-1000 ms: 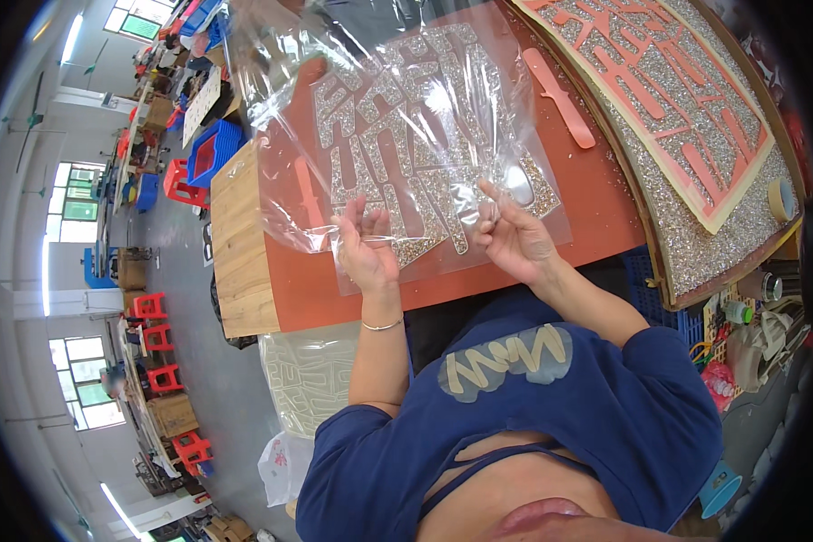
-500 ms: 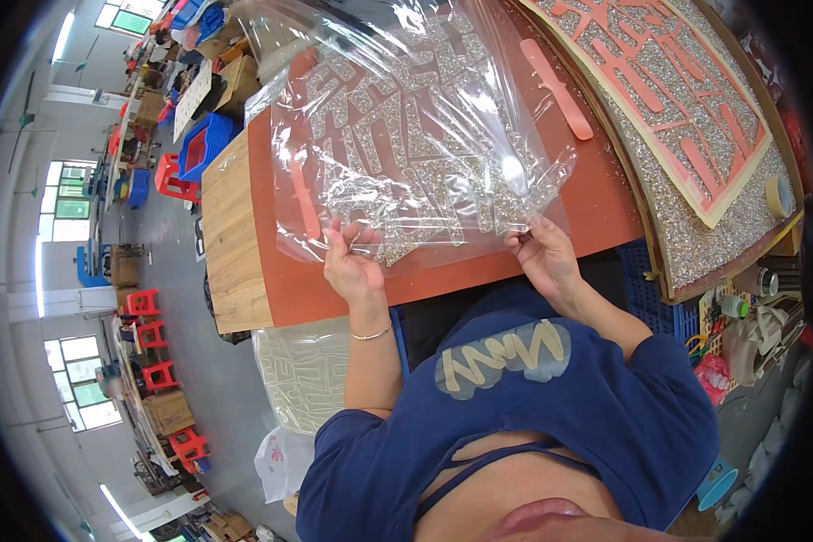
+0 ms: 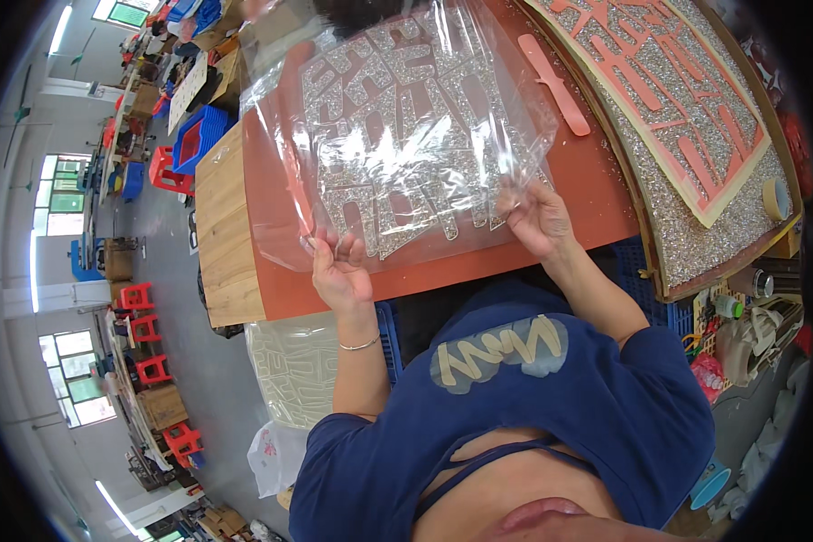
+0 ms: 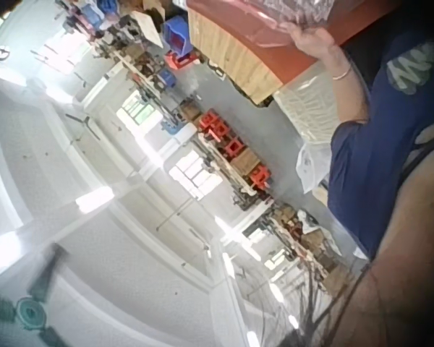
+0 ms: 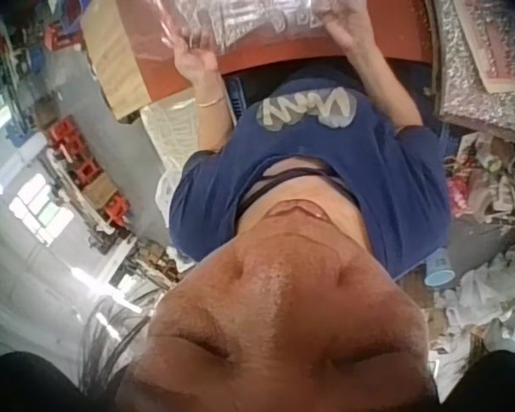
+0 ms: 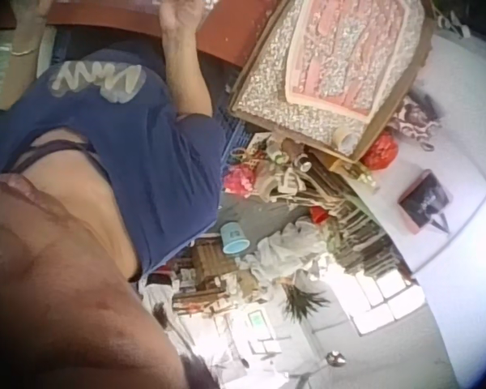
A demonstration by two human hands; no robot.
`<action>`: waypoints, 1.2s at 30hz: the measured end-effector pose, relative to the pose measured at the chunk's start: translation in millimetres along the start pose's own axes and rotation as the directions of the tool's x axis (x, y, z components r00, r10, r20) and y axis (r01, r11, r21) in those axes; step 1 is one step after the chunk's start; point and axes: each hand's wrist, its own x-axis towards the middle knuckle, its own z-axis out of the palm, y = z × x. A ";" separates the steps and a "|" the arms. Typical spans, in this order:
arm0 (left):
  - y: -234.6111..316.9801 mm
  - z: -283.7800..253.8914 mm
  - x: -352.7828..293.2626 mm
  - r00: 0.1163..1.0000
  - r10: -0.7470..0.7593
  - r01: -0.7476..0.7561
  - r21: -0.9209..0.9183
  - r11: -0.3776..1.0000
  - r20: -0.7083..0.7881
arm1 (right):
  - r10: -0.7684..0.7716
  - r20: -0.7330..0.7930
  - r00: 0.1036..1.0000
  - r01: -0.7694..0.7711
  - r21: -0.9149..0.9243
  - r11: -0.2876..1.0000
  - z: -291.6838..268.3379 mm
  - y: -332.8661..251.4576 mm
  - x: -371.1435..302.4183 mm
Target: Positioning shoe upper components on a workspace and applying a protective plastic film.
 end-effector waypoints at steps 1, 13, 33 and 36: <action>0.3 -5.0 1.5 0.999 0.005 -0.004 0.024 1.000 -0.038 | 0.077 0.029 0.997 -0.075 -0.045 0.996 2.3 0.3 -2.1; 7.6 -21.8 2.6 0.991 -0.025 0.039 0.109 0.993 -0.132 | 0.012 -0.068 0.998 -0.019 -0.099 0.995 -24.7 15.7 -37.7; -23.6 -5.1 18.2 0.992 -0.042 0.046 0.034 0.998 -0.123 | -0.363 0.033 0.931 0.311 -0.592 0.743 -22.5 -31.1 -19.7; -21.8 -12.3 27.5 0.987 -0.023 0.037 0.080 0.996 -0.162 | -0.332 -0.057 0.941 0.217 -0.653 0.726 -31.1 -24.6 -37.6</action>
